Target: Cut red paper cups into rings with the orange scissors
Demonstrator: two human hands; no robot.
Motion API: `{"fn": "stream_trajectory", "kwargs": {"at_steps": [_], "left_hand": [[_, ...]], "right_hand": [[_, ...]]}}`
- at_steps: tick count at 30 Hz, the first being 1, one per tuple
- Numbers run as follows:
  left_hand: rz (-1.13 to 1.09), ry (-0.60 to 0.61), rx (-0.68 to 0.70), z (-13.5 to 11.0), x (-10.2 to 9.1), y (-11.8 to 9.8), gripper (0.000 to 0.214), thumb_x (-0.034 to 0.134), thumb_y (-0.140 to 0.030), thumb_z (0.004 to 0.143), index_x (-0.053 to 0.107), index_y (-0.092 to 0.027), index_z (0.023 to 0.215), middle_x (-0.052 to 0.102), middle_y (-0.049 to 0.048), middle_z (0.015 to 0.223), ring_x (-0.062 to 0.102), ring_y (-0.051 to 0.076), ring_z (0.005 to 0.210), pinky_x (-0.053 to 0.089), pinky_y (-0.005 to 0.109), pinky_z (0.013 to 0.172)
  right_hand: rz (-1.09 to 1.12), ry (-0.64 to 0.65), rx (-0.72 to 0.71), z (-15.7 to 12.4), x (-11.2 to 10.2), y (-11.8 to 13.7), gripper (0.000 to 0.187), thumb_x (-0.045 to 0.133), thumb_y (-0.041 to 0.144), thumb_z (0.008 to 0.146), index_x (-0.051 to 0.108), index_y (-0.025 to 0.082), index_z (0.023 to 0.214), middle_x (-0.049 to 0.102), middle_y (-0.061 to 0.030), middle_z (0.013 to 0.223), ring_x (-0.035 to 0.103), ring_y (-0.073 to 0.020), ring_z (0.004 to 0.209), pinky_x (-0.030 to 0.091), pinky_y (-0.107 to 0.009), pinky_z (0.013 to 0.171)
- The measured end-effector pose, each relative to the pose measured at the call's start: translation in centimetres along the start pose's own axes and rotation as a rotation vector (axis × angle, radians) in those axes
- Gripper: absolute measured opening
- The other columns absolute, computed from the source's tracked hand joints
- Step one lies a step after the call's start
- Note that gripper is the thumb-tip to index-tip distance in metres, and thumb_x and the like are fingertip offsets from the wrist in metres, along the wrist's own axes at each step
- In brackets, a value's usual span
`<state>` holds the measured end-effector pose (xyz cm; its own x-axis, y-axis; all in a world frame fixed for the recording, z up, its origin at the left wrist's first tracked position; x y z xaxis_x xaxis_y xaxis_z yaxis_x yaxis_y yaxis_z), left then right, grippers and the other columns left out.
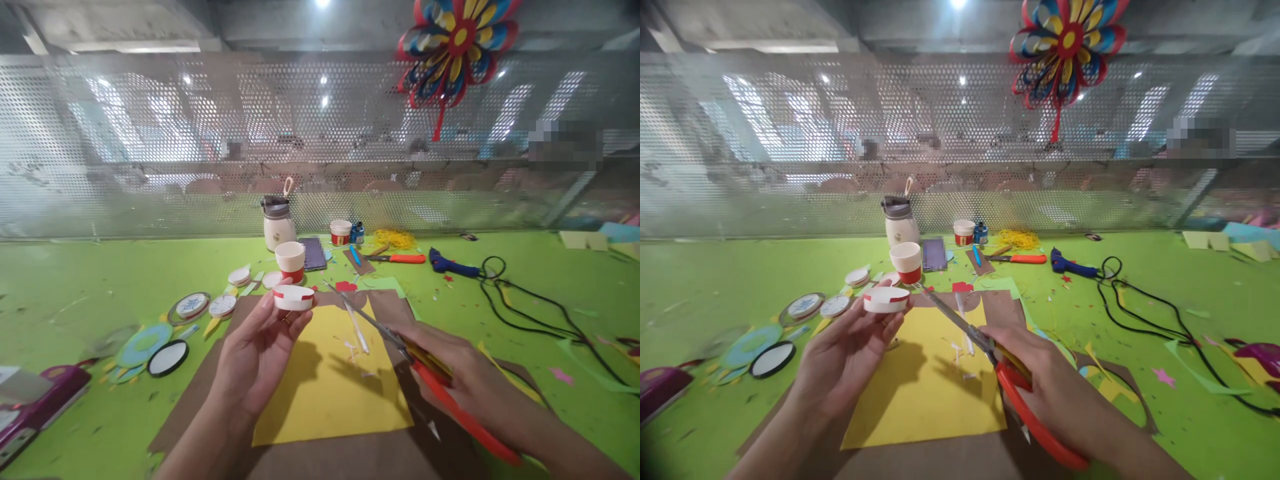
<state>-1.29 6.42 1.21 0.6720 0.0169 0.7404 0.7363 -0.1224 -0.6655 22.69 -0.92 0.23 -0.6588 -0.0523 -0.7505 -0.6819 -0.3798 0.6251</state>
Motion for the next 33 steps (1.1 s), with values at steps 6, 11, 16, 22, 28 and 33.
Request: {"fn": "stream_trajectory", "kwargs": {"at_steps": [6,11,16,22,28,33], "left_hand": [[0.006,0.021,-0.052,-0.1,0.1,0.1,0.024,0.049,-0.014,0.094,0.071,-0.006,0.097,0.077,0.0203,0.101,0.074,0.033,0.095,0.063,0.028,0.072],[0.006,0.034,-0.174,0.0,0.0,1.1,0.033,0.043,-0.016,0.098,0.073,-0.005,0.09,0.078,0.0183,0.088,0.077,0.024,0.076,0.063,0.024,0.063],[0.01,0.085,-0.268,0.0,0.5,2.0,0.038,0.038,-0.017,0.1,0.074,-0.005,0.093,0.078,0.015,0.087,0.075,0.019,0.072,0.064,0.025,0.063],[0.094,0.15,-0.357,-0.3,0.7,2.8,0.036,0.042,-0.02,0.099,0.073,-0.002,0.099,0.076,0.0167,0.083,0.075,0.021,0.071,0.063,0.024,0.064],[0.111,0.158,-0.382,-0.8,0.9,2.9,0.037,0.042,-0.02,0.098,0.073,-0.002,0.097,0.074,0.016,0.08,0.073,0.021,0.068,0.062,0.024,0.062],[0.11,0.189,-0.384,-0.9,0.9,2.9,0.036,0.044,-0.022,0.097,0.074,-0.002,0.1,0.075,0.0161,0.082,0.074,0.022,0.07,0.062,0.024,0.063]], "right_hand": [[-0.031,-0.012,0.008,0.1,0.1,-0.6,0.05,0.049,0.012,0.085,0.055,0.02,0.134,0.062,-0.011,0.136,0.059,-0.0259,0.122,0.047,-0.042,0.103],[-0.135,0.004,-0.024,-0.5,0.2,0.1,0.06,0.051,0.009,0.082,0.05,0.028,0.138,0.058,-0.0099,0.136,0.057,-0.0273,0.124,0.05,-0.043,0.1],[-0.261,-0.031,-0.116,-0.7,-0.2,0.5,0.065,0.053,0.005,0.076,0.05,0.026,0.137,0.058,-0.0134,0.128,0.06,-0.0296,0.117,0.054,-0.044,0.093],[-0.311,-0.036,-0.122,-0.9,-0.7,0.6,0.063,0.055,0.007,0.076,0.051,0.028,0.135,0.06,-0.0121,0.126,0.063,-0.0293,0.111,0.057,-0.044,0.088],[-0.278,0.032,-0.137,-1.0,-0.5,1.0,0.055,0.052,0.011,0.084,0.049,0.025,0.137,0.062,-0.0133,0.118,0.065,-0.0273,0.101,0.058,-0.043,0.082],[-0.295,0.015,-0.171,-1.0,-0.5,1.1,0.055,0.05,0.01,0.084,0.049,0.025,0.136,0.062,-0.013,0.117,0.066,-0.0263,0.1,0.058,-0.04,0.081]]}}
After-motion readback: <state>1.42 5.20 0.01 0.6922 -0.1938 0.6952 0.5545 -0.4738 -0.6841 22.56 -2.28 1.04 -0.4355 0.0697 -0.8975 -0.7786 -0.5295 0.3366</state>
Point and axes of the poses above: each hand's wrist, its own z-axis towards the middle knuckle, its own x-axis out of the palm, y = z × x, the point moved 5 cm from there along z, towards the middle knuckle
